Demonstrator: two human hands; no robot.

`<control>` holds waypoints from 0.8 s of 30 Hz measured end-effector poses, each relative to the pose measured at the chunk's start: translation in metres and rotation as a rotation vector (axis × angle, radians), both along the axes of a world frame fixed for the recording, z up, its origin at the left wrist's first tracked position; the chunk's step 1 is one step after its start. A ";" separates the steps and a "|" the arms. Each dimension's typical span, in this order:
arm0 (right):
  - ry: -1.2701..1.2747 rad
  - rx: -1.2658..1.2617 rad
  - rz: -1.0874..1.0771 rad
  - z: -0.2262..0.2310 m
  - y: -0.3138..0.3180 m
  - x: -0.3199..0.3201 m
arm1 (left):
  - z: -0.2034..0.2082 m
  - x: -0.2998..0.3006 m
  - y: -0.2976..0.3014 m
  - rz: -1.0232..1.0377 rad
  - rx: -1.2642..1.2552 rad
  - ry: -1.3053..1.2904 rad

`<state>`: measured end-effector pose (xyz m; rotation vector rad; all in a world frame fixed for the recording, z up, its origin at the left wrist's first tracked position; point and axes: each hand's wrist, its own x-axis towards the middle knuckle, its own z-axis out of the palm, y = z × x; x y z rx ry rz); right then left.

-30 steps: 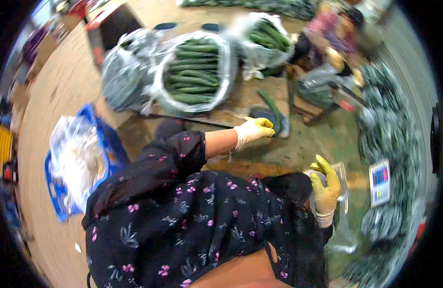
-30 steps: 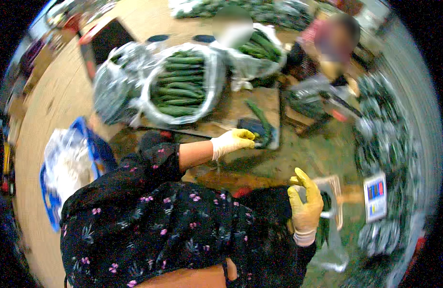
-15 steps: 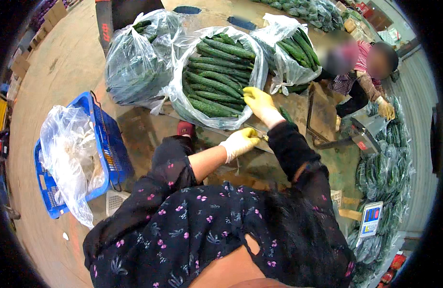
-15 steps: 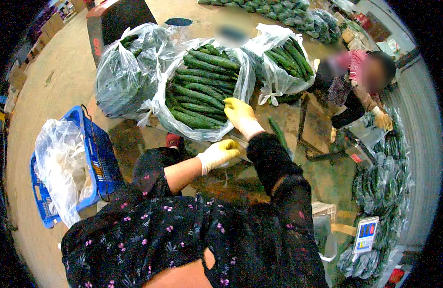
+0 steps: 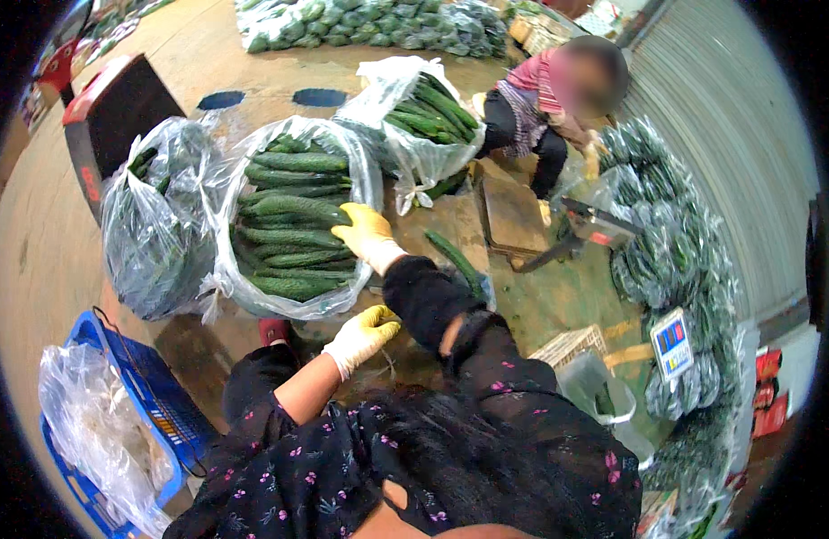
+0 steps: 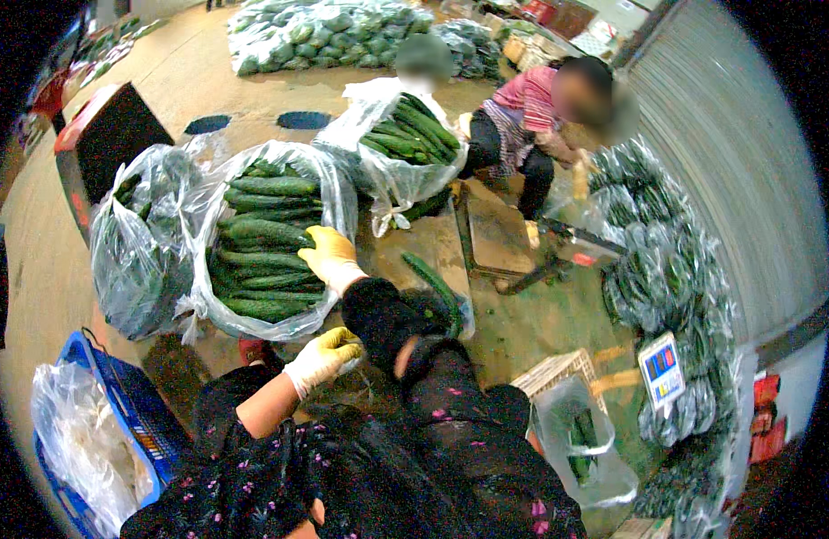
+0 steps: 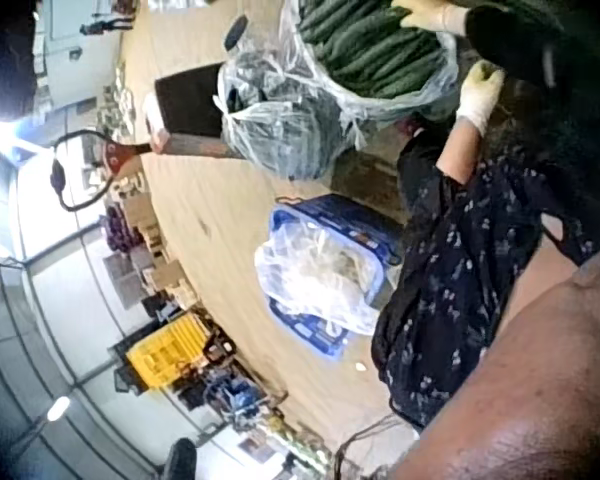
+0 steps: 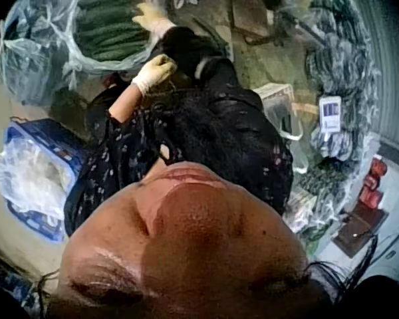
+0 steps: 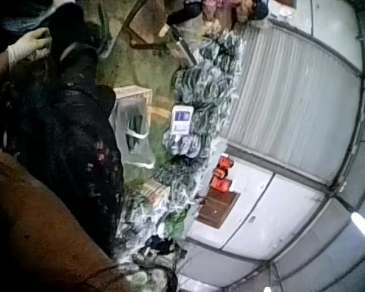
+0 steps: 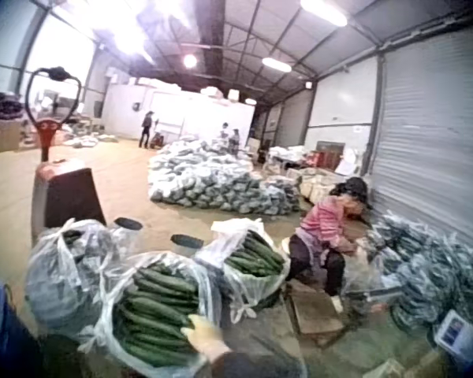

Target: The person sorts and packs cucumbers into plastic bags, weighing them on a scale and sealing the bags by hand.

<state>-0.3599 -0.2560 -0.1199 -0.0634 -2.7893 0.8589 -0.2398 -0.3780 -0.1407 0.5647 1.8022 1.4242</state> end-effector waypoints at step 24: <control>0.918 -0.682 -0.417 0.175 0.165 0.618 | 0.150 0.229 0.205 -0.625 0.383 0.871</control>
